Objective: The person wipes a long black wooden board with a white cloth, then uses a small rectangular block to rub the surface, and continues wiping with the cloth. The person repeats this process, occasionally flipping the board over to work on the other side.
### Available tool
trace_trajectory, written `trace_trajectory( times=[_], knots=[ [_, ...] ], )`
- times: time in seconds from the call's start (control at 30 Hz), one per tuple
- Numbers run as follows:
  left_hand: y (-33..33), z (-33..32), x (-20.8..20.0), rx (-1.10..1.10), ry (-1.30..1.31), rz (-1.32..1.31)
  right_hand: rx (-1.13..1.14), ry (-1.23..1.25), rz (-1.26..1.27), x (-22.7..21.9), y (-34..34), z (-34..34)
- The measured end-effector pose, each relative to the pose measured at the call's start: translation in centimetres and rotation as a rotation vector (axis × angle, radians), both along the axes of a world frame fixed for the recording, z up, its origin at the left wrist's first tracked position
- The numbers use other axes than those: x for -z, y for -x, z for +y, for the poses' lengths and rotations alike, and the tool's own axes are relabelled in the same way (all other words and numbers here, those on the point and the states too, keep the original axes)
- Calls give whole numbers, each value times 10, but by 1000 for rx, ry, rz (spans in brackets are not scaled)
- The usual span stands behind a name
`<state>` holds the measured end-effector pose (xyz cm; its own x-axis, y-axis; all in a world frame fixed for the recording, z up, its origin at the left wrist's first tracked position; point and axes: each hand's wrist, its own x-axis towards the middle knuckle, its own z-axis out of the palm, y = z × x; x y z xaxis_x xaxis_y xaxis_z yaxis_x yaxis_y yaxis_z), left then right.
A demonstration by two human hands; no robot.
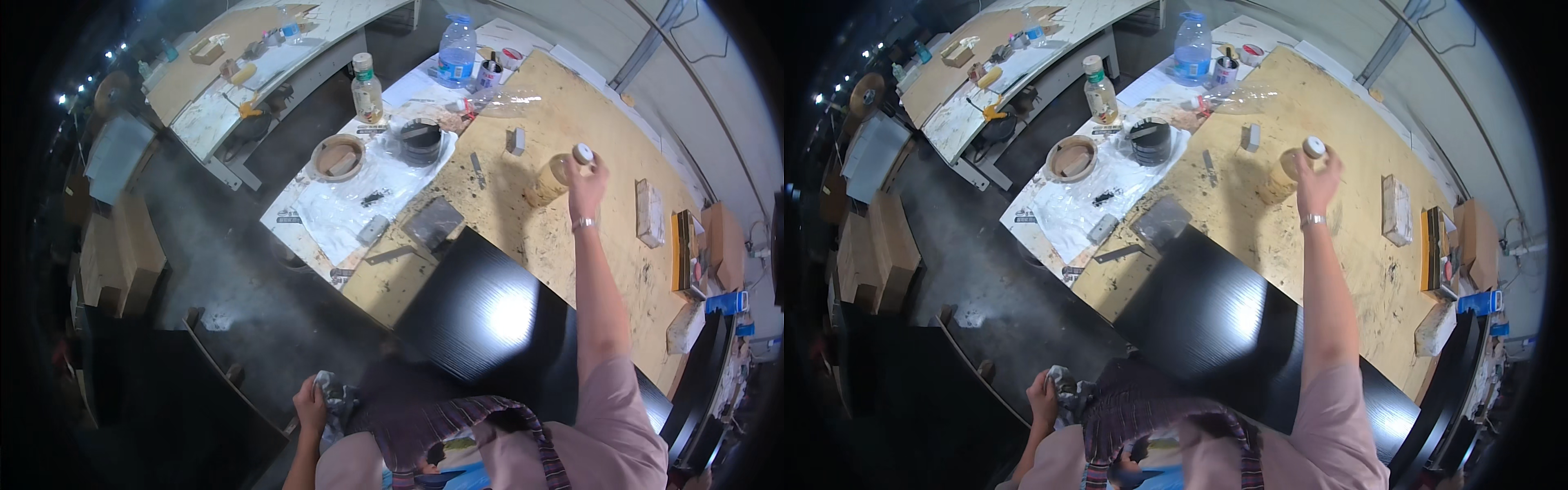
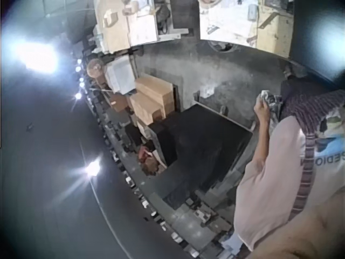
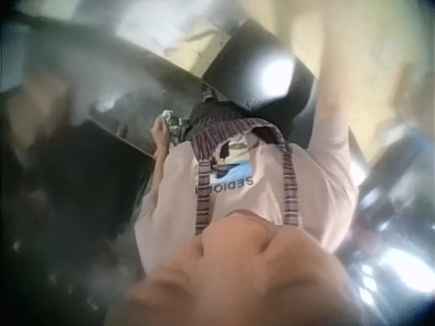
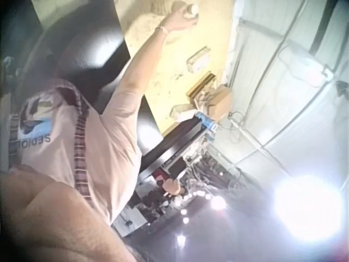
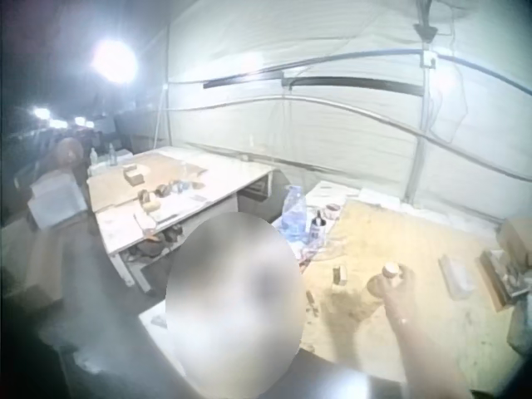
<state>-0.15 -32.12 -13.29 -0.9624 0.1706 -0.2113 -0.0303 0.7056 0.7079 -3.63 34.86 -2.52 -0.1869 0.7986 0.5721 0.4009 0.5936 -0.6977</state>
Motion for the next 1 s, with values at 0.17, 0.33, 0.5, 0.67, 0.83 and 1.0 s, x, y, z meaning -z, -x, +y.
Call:
trace_trajectory(
  times=[0.17, 0.33, 0.5, 0.67, 0.83, 1.0],
  knots=[
    [61, -3, 21, 1, -46, 1, -512, -257, -190, -9, 36, -134],
    [101, -7, 47, -10, -125, -3, -1231, -433, -652, 31, 124, -249],
    [107, -23, 53, -96, -133, -101, -1280, -437, -894, 61, 155, -272],
    [90, -44, 85, -131, -155, -116, -1165, 574, -543, 12, 145, -268],
    [93, -25, 95, -113, -204, -153, -1164, 1617, 220, -10, 96, -256],
    [117, 1, 86, 58, -139, -80, -1090, 1553, 324, -12, 55, -245]
  ],
)
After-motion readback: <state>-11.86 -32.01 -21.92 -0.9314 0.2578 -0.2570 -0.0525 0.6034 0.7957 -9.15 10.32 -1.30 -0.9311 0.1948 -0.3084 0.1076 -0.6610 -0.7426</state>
